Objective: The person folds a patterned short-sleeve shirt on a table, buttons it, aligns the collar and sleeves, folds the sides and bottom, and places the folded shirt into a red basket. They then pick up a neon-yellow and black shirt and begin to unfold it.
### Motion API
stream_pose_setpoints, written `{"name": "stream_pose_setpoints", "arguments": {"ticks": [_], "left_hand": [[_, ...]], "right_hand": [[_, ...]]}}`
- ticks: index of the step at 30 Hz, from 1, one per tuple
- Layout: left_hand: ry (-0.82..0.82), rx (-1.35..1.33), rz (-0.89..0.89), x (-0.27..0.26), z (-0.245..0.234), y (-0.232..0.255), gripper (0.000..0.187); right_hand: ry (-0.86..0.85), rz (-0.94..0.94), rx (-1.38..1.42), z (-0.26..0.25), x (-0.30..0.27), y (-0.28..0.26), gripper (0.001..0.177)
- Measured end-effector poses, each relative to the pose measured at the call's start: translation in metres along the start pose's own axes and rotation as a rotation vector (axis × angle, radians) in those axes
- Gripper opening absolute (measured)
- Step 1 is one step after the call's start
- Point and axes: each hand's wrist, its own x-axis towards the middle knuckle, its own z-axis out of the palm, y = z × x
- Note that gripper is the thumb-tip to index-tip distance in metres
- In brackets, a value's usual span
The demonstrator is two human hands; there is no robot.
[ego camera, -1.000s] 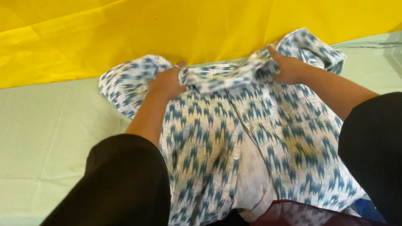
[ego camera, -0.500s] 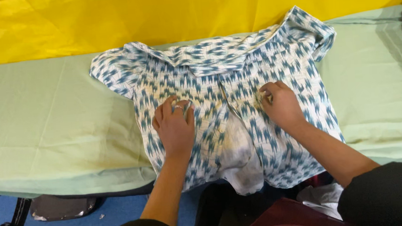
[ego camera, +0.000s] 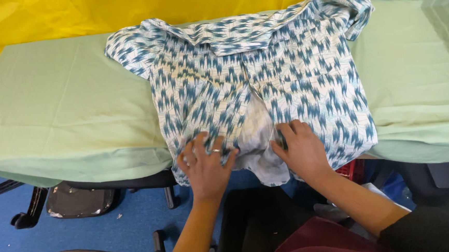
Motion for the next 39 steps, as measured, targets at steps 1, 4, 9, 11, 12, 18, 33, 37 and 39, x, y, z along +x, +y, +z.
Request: {"name": "stream_pose_setpoints", "arguments": {"ticks": [1,4,9,11,12,18,33,37,39], "left_hand": [[-0.053,-0.039,-0.01,-0.003,0.001,0.003,0.048],[-0.134,-0.15,-0.04,-0.008,0.007,0.008,0.042],[-0.071,-0.302,-0.09,0.004,0.011,0.004,0.022],[0.008,-0.341,-0.07,0.008,0.007,0.005,0.019],[0.047,-0.36,-0.058,0.011,0.004,0.007,0.017],[-0.171,-0.752,-0.253,0.024,0.004,0.043,0.018],[-0.181,-1.352,-0.566,0.022,0.058,0.116,0.023],[-0.383,-1.044,-0.561,0.003,0.031,0.119,0.026],[-0.486,-0.941,-0.56,-0.002,0.025,0.113,0.029]], "right_hand": [[0.04,-0.026,-0.036,0.001,-0.002,0.0,0.049],[0.085,-0.035,-0.051,0.007,-0.005,0.006,0.058],[-0.071,0.169,0.212,0.018,0.0,0.029,0.033],[-0.128,0.336,0.31,0.02,0.006,0.038,0.025],[-0.145,0.426,0.473,0.018,0.01,0.044,0.023],[-0.279,0.724,1.447,-0.026,0.029,0.077,0.008],[-0.018,0.347,0.507,-0.015,0.008,0.049,0.023],[0.086,0.218,0.423,-0.019,-0.008,0.022,0.017],[-0.034,0.344,0.533,-0.015,-0.013,0.009,0.024]]}}
